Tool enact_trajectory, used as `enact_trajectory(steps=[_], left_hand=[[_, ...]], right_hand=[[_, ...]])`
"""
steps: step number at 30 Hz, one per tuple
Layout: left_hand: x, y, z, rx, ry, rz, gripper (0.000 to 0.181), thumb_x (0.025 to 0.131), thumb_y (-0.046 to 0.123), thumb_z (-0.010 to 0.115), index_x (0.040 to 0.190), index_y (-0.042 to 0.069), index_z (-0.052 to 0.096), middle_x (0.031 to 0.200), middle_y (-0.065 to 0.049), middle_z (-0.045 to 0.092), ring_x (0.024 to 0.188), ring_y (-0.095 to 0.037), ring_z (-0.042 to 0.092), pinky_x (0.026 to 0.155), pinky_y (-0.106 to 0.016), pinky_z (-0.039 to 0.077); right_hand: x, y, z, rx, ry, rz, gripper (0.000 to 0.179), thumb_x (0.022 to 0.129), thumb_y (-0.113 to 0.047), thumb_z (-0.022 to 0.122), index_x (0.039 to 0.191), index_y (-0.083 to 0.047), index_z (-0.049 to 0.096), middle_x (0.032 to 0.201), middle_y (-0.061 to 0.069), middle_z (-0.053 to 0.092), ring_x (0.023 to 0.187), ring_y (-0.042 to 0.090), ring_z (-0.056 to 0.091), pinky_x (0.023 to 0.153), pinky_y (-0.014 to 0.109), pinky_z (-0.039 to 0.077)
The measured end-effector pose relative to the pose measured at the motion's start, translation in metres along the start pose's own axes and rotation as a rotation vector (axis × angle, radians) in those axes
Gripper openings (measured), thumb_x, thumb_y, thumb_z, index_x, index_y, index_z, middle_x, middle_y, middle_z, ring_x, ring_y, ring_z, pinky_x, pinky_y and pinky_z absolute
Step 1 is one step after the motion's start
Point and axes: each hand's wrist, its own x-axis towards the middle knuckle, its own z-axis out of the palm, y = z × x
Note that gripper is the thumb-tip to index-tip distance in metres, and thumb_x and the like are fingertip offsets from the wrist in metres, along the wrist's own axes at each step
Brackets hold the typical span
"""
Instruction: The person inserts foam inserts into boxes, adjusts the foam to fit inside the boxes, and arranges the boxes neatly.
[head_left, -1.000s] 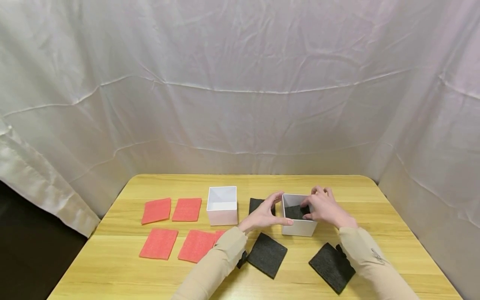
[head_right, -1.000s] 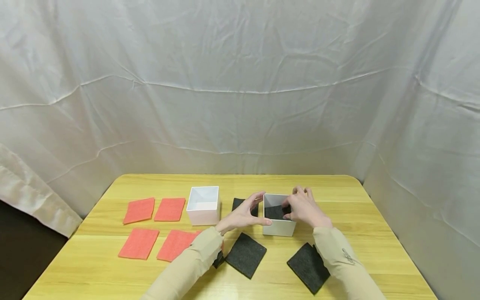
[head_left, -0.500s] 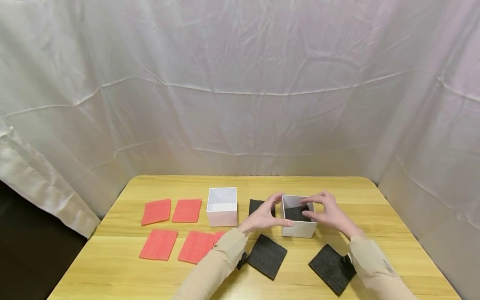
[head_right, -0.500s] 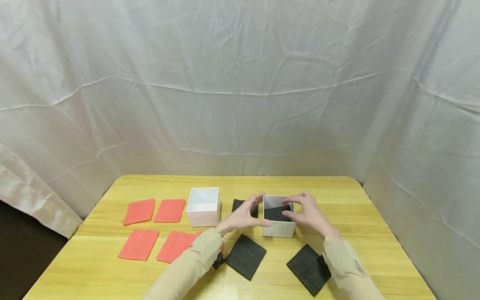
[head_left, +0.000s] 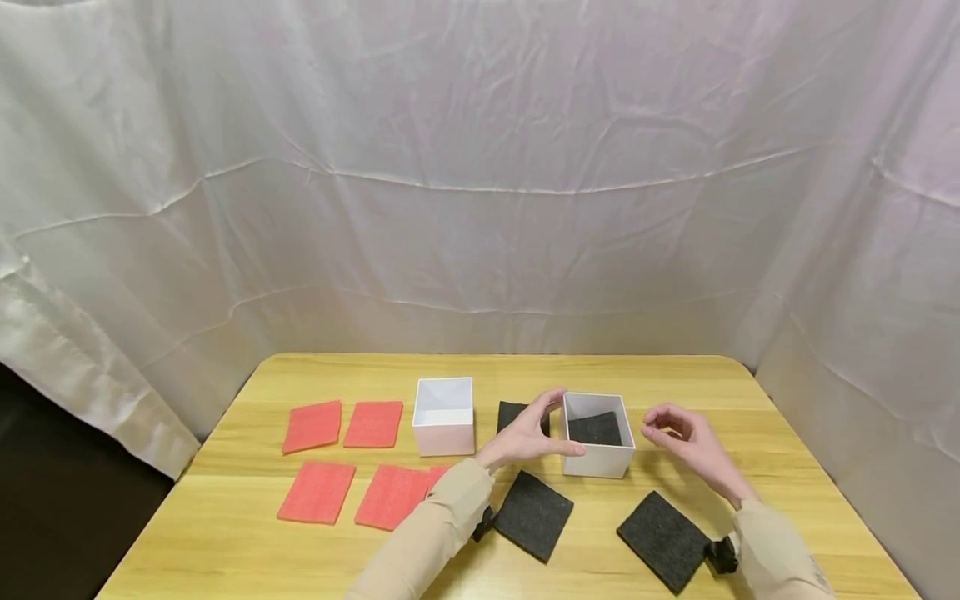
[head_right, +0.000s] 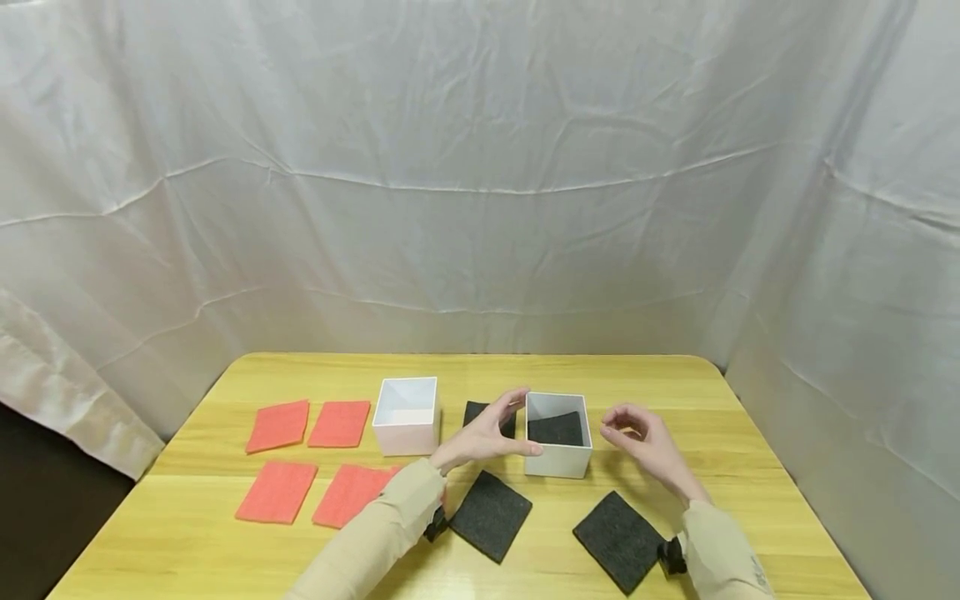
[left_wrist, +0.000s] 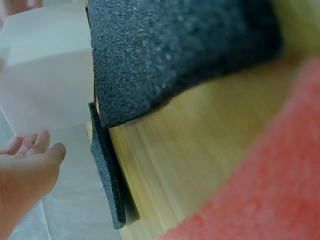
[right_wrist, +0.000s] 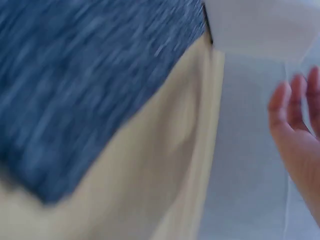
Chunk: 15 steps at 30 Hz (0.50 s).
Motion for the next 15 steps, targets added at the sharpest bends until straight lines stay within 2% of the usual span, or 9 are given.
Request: enact_trajectory(steps=[4,9,12,15], left_hand=[[-0.001,0.000,0.000,-0.004,-0.002,-0.005,0.096,0.083,0.033,0.082,0.159,0.021,0.026,0.164,-0.004,0.033,0.152,-0.023,0.032,0.124,-0.047,0.030],[0.000,0.001,0.000,-0.003,-0.006,-0.004,0.096,0.084,0.034,0.081,0.160,0.020,0.025,0.165,-0.004,0.032,0.153,-0.023,0.031,0.124,-0.048,0.029],[0.000,0.001,0.000,0.005,-0.011,0.000,0.096,0.084,0.035,0.081,0.160,0.019,0.024,0.165,-0.004,0.032,0.153,-0.024,0.031,0.123,-0.049,0.030],[0.000,0.001,-0.001,0.007,-0.010,0.001,0.096,0.084,0.035,0.081,0.160,0.020,0.025,0.165,-0.004,0.032,0.153,-0.024,0.031,0.123,-0.050,0.030]], right_hand=[[-0.008,0.009,-0.011,0.031,-0.185,0.073,0.019,0.097,-0.002,0.062,0.109,0.012,0.058,0.097,0.001,0.070,0.087,0.007,0.066,0.076,0.023,0.056],[-0.012,0.017,-0.022,0.153,-0.449,0.158,0.030,0.098,-0.002,0.059,0.116,0.021,0.053,0.103,0.013,0.072,0.087,0.011,0.069,0.076,0.029,0.059],[-0.013,0.019,-0.026,0.180,-0.565,0.197,0.030,0.097,-0.002,0.060,0.120,0.018,0.057,0.108,0.010,0.073,0.088,0.004,0.066,0.077,0.024,0.057],[-0.013,0.020,-0.028,0.165,-0.619,0.210,0.031,0.096,-0.003,0.063,0.121,0.014,0.061,0.102,0.003,0.072,0.081,0.001,0.061,0.072,0.022,0.053]])
